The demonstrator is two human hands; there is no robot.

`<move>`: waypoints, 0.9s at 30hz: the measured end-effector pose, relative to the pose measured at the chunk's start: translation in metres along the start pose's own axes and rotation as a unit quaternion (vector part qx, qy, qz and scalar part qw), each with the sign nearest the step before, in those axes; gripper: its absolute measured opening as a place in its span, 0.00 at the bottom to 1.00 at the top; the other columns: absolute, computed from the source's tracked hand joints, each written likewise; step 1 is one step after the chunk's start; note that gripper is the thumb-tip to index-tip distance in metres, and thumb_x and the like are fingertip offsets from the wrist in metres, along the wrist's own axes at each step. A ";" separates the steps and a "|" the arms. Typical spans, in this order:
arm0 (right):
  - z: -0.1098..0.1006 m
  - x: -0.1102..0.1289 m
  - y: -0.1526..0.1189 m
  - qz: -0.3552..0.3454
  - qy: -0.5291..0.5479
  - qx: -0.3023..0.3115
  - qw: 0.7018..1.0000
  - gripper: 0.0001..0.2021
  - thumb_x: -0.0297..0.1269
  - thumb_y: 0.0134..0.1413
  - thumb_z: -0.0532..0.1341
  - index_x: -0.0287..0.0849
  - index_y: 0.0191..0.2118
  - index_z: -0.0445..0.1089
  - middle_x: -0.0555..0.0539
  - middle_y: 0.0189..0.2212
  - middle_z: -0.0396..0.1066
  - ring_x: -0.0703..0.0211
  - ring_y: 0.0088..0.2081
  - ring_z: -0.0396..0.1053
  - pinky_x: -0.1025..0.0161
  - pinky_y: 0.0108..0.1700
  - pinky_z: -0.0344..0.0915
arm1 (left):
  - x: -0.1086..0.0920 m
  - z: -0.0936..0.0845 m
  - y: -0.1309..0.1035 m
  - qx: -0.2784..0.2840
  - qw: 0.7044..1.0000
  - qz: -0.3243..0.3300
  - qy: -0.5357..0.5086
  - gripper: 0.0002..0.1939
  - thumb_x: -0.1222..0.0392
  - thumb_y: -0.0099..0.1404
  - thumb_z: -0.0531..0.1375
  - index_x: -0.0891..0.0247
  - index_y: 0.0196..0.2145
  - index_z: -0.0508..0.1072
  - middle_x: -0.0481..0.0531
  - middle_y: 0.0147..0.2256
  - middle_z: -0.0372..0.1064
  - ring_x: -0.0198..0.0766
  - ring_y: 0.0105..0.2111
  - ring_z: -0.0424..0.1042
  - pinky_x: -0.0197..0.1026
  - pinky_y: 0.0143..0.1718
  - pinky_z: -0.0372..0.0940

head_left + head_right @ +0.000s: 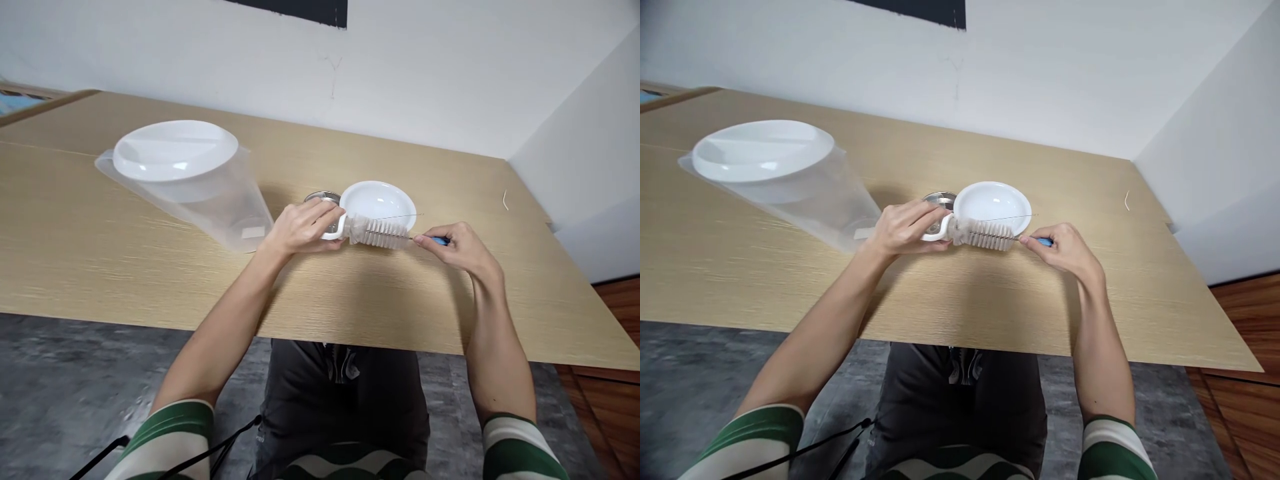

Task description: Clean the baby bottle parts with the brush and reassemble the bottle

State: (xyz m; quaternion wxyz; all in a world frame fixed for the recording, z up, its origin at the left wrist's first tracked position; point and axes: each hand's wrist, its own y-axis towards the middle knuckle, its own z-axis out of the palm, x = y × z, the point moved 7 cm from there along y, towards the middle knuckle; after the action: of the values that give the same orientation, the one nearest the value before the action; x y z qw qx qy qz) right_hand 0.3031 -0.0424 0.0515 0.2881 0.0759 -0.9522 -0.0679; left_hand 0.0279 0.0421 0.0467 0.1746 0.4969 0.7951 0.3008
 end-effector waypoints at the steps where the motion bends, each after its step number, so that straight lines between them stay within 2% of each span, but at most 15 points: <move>1: 0.001 -0.001 0.000 0.007 0.006 0.014 1.000 0.24 0.58 0.61 0.60 0.44 0.29 0.80 0.53 0.18 0.63 0.67 0.20 0.49 0.63 0.22 0.46 | -0.003 0.000 0.000 -0.005 0.999 0.023 0.023 0.24 0.40 0.60 0.64 0.62 0.45 0.78 0.58 0.40 0.80 0.45 0.38 0.79 0.40 0.31 0.68; 5: 0.005 -0.001 -0.001 0.023 0.024 0.050 0.998 0.27 0.61 0.61 0.59 0.41 0.28 0.78 0.53 0.17 0.61 0.67 0.20 0.48 0.63 0.24 0.45 | -0.014 -0.004 -0.002 -0.040 0.991 0.093 0.092 0.22 0.43 0.65 0.61 0.64 0.46 0.76 0.57 0.38 0.80 0.43 0.36 0.79 0.38 0.28 0.66; 8: 0.007 0.001 -0.001 0.020 0.040 0.064 0.997 0.28 0.62 0.61 0.59 0.41 0.28 0.78 0.52 0.17 0.61 0.67 0.21 0.47 0.62 0.24 0.44 | -0.017 -0.004 -0.002 -0.046 0.985 0.114 0.117 0.21 0.45 0.67 0.59 0.64 0.47 0.75 0.57 0.37 0.80 0.42 0.35 0.78 0.39 0.28 0.66; 20: 0.016 -0.015 -0.001 0.074 0.066 0.138 0.985 0.29 0.64 0.60 0.58 0.42 0.27 0.78 0.56 0.16 0.45 0.67 0.20 0.41 0.61 0.24 0.37 | -0.021 0.005 -0.003 -0.002 0.986 0.116 0.123 0.19 0.47 0.69 0.58 0.63 0.49 0.75 0.56 0.39 0.80 0.42 0.36 0.78 0.39 0.28 0.65; 27: 0.019 -0.015 0.000 0.067 0.083 0.155 0.982 0.30 0.66 0.60 0.57 0.42 0.28 0.78 0.56 0.15 0.45 0.67 0.20 0.41 0.61 0.24 0.39 | -0.017 0.006 -0.004 0.011 0.989 0.107 0.100 0.21 0.46 0.69 0.58 0.63 0.51 0.75 0.57 0.41 0.80 0.42 0.37 0.77 0.40 0.30 0.66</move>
State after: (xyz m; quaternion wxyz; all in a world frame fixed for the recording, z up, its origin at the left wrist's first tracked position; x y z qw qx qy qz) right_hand 0.3043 -0.0379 0.0279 0.3551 0.0615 -0.9267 0.1066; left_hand 0.0363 0.0274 0.0391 0.0557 0.5485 0.7541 0.3569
